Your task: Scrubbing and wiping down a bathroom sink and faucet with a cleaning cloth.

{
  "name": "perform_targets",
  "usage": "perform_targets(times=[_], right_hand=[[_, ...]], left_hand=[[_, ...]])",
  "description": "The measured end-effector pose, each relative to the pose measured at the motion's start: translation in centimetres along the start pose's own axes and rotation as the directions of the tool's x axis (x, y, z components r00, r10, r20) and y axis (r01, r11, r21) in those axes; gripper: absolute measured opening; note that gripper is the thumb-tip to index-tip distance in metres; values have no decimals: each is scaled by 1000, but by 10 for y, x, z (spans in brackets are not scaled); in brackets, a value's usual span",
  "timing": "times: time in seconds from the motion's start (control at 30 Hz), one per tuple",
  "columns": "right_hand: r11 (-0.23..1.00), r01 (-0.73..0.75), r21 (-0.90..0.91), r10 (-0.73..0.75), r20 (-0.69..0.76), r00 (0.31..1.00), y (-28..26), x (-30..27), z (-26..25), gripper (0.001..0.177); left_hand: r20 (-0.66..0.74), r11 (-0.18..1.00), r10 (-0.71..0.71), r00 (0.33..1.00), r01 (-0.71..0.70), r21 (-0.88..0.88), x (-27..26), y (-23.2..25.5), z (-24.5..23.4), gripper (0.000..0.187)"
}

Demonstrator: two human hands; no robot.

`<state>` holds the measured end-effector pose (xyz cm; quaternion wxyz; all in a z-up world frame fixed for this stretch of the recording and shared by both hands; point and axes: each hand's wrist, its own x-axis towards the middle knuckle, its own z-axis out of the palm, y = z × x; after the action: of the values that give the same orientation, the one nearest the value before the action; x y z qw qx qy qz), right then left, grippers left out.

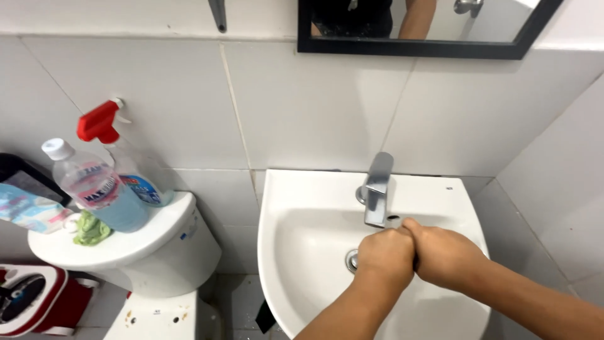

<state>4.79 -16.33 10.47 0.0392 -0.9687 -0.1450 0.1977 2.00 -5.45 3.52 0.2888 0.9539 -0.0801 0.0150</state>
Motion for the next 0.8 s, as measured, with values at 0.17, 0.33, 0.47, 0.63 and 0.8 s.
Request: perform_targets(times=[0.17,0.33,0.47,0.63,0.8], right_hand=[[960,132,-246,-132,17,991,2,4,-3,32],[910,281,-306,-312,-56,948,23,22,6,35],[882,373,-289,-430,-171,886,23,25,-2,33],[902,344,-262,-401,-209,892,28,33,5,52],[937,235,-258,-296,-230,927,22,30,0,50]], left_hand=[[200,959,-204,958,237,-156,-2,7,-13,8],[228,848,-256,939,331,-413,-1,4,-15,15],[381,629,-345,858,513,-585,3,9,-26,12],[437,448,-376,817,573,-686,6,8,-26,14],[499,251,-412,762,621,-742,4,14,-28,19]])
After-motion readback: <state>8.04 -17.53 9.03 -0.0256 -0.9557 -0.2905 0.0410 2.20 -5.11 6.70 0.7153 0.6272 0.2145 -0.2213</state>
